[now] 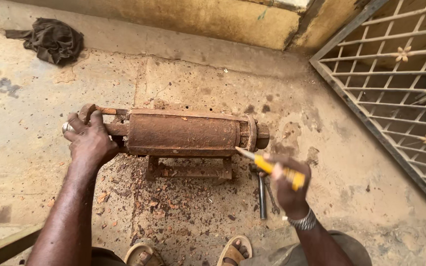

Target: The person uses a chisel and hammer to chip away rust from a cylindrical metal part resting on a small wooden stand. They repeatedly strike the chisel to remove rust flakes and rotate the cylinder to access different areas.

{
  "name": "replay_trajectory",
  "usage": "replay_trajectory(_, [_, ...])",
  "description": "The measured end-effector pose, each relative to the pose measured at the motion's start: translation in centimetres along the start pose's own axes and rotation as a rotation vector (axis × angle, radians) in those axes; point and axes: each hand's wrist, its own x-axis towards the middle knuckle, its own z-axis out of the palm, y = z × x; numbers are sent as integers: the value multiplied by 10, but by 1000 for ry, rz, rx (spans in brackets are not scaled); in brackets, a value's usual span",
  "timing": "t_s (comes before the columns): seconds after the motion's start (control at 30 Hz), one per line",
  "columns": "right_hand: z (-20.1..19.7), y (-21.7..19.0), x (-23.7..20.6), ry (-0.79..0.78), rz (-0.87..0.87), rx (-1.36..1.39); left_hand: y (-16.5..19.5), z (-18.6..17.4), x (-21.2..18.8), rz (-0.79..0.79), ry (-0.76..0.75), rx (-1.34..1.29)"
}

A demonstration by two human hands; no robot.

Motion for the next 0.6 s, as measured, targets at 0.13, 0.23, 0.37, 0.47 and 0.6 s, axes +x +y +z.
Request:
replay_trajectory(0.13, [10,-3,5,-76,-837,-590,-3,-2,-6,19,20,-8])
replay_trajectory(0.23, [27,11,19,-461,-45,-1058,-2,-4,-9,78,57,13])
replay_trajectory(0.37, [34,14,-2,-343,-284,-807,-4,-2,-5,20,27,-11])
replay_trajectory(0.47, [32,21,-22,-323,-546,-741,-11,3,1,64,45,-5])
replay_trajectory(0.6, [33,53,-11,-381,-321,-886,-19,7,6,75,42,-8])
